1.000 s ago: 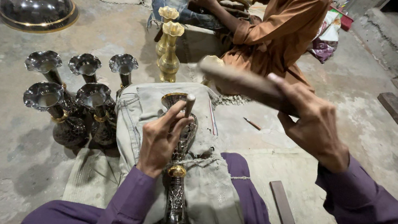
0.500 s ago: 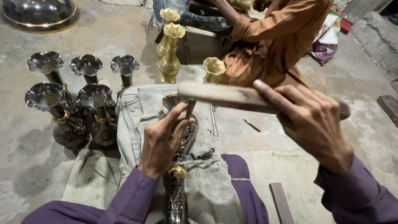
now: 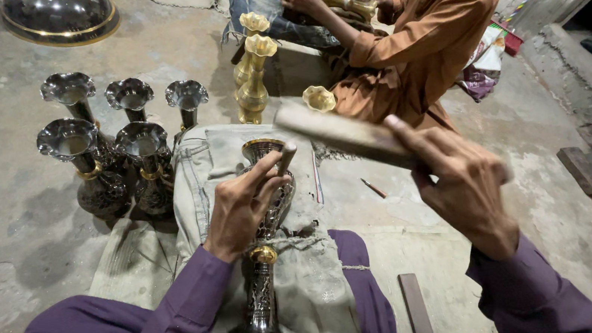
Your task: The person sits on the floor holding a small punch against an engraved metal vase and strikes the punch with a wooden mallet, working the decorative pattern around the vase's body. Finished metal vases sit nearby while another worker shapes brass items in the background.
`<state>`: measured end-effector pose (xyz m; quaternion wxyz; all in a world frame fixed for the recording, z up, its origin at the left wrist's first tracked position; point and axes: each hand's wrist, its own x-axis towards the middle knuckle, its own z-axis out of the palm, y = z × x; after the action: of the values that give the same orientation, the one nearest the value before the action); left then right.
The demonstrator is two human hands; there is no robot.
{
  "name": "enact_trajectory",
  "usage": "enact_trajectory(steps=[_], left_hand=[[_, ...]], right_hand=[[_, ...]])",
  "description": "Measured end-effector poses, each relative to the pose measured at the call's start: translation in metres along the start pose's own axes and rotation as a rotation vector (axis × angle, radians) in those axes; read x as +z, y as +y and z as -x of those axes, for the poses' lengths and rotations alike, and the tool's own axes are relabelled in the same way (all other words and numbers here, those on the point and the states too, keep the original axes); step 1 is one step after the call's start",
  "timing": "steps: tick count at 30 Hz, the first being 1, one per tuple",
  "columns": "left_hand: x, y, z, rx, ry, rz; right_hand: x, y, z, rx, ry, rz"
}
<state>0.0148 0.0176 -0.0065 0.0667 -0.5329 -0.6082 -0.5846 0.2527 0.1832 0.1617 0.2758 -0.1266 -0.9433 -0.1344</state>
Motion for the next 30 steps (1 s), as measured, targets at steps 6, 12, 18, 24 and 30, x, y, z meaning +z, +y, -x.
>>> enact_trajectory(steps=[6,12,18,24,30], left_hand=[[0.004,-0.008,0.000,-0.115,-0.088,-0.061],[0.002,-0.005,-0.003,-0.035,-0.057,-0.015],[-0.010,0.010,-0.005,-0.044,-0.041,0.028],[-0.013,0.019,-0.012,-0.068,-0.059,0.038],[-0.014,0.017,-0.011,-0.021,-0.042,0.033]], right_hand=[[-0.007,-0.008,-0.002,-0.009,-0.055,0.128],[-0.009,-0.007,-0.005,-0.020,-0.107,0.055],[-0.006,-0.006,-0.006,0.144,0.010,-0.467],[-0.003,-0.004,-0.005,0.124,0.104,-0.406],[0.004,-0.005,-0.010,0.125,-0.084,-0.010]])
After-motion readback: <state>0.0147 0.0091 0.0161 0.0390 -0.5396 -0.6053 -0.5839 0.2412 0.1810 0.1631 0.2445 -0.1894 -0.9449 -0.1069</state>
